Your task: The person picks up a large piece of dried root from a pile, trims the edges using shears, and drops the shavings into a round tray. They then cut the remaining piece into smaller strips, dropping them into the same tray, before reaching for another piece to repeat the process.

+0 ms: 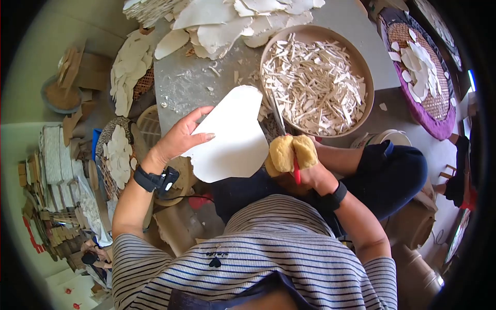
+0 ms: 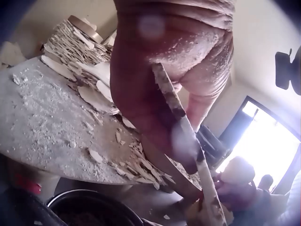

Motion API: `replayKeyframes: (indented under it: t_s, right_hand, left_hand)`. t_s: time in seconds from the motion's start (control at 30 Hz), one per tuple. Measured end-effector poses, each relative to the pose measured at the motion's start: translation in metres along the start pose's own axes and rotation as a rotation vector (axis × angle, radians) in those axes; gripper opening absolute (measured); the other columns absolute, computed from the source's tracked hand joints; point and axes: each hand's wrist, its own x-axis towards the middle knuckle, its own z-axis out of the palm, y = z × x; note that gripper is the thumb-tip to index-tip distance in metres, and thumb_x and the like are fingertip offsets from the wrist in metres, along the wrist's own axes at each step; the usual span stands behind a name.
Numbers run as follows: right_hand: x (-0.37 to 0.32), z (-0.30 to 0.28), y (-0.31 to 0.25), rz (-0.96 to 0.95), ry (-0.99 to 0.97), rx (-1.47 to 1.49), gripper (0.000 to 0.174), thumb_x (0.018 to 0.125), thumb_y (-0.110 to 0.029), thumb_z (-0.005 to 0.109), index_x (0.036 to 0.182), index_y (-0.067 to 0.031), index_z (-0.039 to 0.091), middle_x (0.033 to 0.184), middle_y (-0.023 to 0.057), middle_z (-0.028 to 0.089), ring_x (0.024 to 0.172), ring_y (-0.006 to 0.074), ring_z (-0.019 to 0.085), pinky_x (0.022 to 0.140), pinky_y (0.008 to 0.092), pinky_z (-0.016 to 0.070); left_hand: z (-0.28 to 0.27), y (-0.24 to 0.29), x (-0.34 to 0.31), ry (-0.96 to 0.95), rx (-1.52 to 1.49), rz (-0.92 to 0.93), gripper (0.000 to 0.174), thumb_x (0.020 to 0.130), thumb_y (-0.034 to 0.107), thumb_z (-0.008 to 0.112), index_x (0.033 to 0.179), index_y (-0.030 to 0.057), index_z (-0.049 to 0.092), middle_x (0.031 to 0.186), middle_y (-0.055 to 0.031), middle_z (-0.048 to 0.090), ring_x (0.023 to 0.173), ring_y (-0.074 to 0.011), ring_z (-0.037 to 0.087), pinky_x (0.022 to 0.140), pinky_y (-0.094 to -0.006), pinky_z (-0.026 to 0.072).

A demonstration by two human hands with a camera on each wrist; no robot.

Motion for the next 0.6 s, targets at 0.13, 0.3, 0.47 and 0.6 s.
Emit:
replayKeyframes:
  t_s: [0.13, 0.3, 0.47, 0.6]
  right_hand:
    - [0.000, 0.003, -0.001, -0.215, 0.034, -0.211, 0.027, 0.079, -0.012, 0.058, 0.104, -0.0044, 0.056, 0.102, 0.0150, 0.056, 0.095, 0.0327, 0.053, 0.084, 0.0367, 0.0426]
    - [0.000, -0.002, -0.023, -0.373, 0.022, -0.527, 0.023, 0.078, -0.011, 0.057, 0.100, -0.0041, 0.057, 0.100, 0.0148, 0.056, 0.095, 0.0313, 0.054, 0.082, 0.0362, 0.0435]
    - [-0.006, -0.008, -0.027, -0.299, -0.045, -0.415, 0.020, 0.077, -0.012, 0.058, 0.095, -0.0037, 0.057, 0.094, 0.0144, 0.055, 0.092, 0.0316, 0.054, 0.078, 0.0374, 0.0445]
    - [-0.008, -0.009, -0.036, -0.403, -0.018, -0.489, 0.018, 0.076, -0.015, 0.058, 0.090, -0.0030, 0.055, 0.088, 0.0149, 0.054, 0.084, 0.0331, 0.055, 0.072, 0.0382, 0.0457]
  left_hand:
    - [0.000, -0.007, 0.002, -0.090, -0.043, -0.054, 0.056, 0.084, 0.004, 0.060, 0.134, 0.0016, 0.034, 0.118, -0.0053, 0.053, 0.105, -0.0104, 0.051, 0.090, -0.0261, 0.0421]
    - [0.001, -0.005, 0.005, -0.193, -0.052, -0.084, 0.060, 0.083, 0.004, 0.060, 0.136, 0.0007, 0.032, 0.121, -0.0049, 0.051, 0.110, -0.0109, 0.049, 0.095, -0.0265, 0.0379]
    - [-0.011, -0.001, 0.011, -0.264, 0.004, -0.124, 0.060, 0.082, 0.004, 0.060, 0.136, -0.0003, 0.034, 0.123, -0.0051, 0.051, 0.111, -0.0112, 0.048, 0.096, -0.0266, 0.0372]
    - [-0.025, 0.008, 0.013, -0.306, 0.026, -0.200, 0.058, 0.081, 0.003, 0.059, 0.134, -0.0009, 0.036, 0.123, -0.0066, 0.052, 0.111, -0.0119, 0.049, 0.096, -0.0271, 0.0383]
